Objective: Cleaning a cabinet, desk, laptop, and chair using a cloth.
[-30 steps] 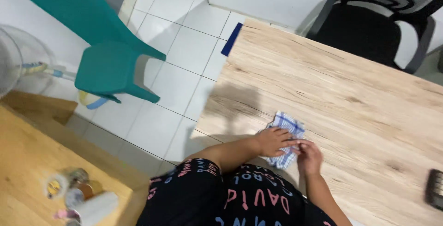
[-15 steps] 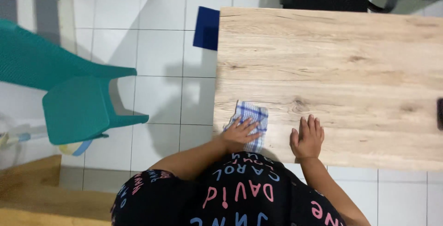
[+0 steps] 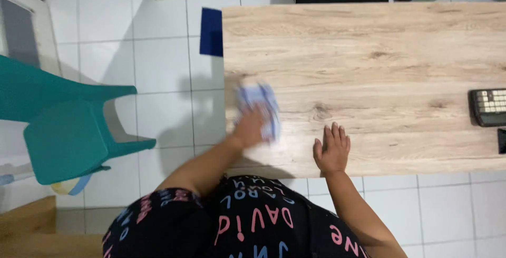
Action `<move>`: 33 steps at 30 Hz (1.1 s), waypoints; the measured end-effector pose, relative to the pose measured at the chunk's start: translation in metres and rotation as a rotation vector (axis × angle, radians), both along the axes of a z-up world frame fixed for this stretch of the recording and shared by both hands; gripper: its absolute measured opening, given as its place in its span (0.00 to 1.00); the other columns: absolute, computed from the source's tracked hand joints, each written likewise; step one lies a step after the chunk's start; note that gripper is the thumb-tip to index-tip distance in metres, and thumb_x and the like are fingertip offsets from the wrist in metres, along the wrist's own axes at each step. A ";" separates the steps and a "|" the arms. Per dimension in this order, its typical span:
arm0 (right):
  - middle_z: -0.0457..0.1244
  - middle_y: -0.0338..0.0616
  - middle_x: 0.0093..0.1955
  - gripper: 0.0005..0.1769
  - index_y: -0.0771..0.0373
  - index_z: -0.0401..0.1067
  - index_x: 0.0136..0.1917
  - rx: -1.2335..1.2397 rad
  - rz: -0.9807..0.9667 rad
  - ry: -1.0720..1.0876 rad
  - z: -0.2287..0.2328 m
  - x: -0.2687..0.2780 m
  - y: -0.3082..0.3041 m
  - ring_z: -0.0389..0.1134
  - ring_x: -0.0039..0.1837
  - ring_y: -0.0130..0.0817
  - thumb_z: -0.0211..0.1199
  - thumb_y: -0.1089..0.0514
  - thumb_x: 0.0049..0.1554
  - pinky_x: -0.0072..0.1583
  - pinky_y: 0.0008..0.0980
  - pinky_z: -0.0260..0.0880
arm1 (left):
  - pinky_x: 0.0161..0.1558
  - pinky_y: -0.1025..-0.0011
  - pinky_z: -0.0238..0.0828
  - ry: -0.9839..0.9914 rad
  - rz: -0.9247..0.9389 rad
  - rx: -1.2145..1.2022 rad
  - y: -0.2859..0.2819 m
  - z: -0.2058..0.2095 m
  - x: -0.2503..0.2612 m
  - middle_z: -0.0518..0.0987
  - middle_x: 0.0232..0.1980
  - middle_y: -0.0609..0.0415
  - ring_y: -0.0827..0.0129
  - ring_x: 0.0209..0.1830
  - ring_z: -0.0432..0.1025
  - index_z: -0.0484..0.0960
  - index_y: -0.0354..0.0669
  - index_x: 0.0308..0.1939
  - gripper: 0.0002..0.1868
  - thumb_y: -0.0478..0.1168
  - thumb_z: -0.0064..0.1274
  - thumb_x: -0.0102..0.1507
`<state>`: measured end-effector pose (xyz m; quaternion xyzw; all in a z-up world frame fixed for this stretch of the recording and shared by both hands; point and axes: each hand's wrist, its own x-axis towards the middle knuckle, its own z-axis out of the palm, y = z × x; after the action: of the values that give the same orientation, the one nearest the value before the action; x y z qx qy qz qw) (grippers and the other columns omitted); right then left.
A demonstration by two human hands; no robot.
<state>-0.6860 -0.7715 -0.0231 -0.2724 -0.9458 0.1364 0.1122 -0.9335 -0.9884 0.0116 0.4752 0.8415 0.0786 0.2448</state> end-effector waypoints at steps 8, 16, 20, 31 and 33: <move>0.47 0.59 0.84 0.33 0.59 0.62 0.77 -0.067 -0.313 -0.045 -0.014 -0.028 -0.068 0.41 0.84 0.61 0.51 0.49 0.60 0.78 0.67 0.32 | 0.73 0.33 0.22 -0.172 -0.584 0.088 -0.013 -0.017 -0.020 0.38 0.84 0.41 0.39 0.83 0.29 0.48 0.63 0.82 0.56 0.76 0.51 0.56; 0.43 0.54 0.84 0.35 0.55 0.59 0.78 -0.164 -0.646 -0.027 -0.024 -0.074 -0.161 0.37 0.84 0.59 0.52 0.50 0.58 0.77 0.66 0.29 | 0.76 0.40 0.25 0.105 0.128 0.129 0.040 -0.040 -0.149 0.43 0.84 0.43 0.40 0.83 0.34 0.55 0.50 0.80 0.55 0.74 0.53 0.57; 0.43 0.54 0.85 0.34 0.54 0.59 0.78 -0.143 -0.781 -0.021 -0.033 -0.112 -0.201 0.37 0.84 0.59 0.50 0.52 0.58 0.77 0.66 0.29 | 0.75 0.41 0.22 0.015 -0.350 0.019 -0.019 -0.022 -0.095 0.41 0.82 0.37 0.35 0.81 0.31 0.52 0.50 0.79 0.56 0.77 0.50 0.58; 0.45 0.52 0.84 0.36 0.55 0.60 0.77 -0.079 -0.865 -0.161 -0.002 -0.139 -0.215 0.39 0.84 0.55 0.46 0.54 0.55 0.79 0.60 0.28 | 0.77 0.41 0.31 0.079 -0.318 0.174 0.034 -0.052 -0.264 0.51 0.82 0.43 0.42 0.83 0.39 0.59 0.48 0.78 0.56 0.76 0.51 0.55; 0.45 0.51 0.84 0.36 0.55 0.60 0.77 -0.084 -0.877 -0.163 -0.004 -0.138 -0.213 0.39 0.84 0.55 0.46 0.53 0.55 0.79 0.59 0.28 | 0.75 0.40 0.29 0.111 -0.266 0.147 0.050 -0.053 -0.283 0.48 0.82 0.42 0.41 0.83 0.37 0.56 0.48 0.78 0.56 0.76 0.50 0.56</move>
<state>-0.8244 -0.9847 -0.0274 -0.6618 -0.7403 0.0922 0.0736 -1.2160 -0.9380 -0.0410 0.6027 0.7753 0.0803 0.1709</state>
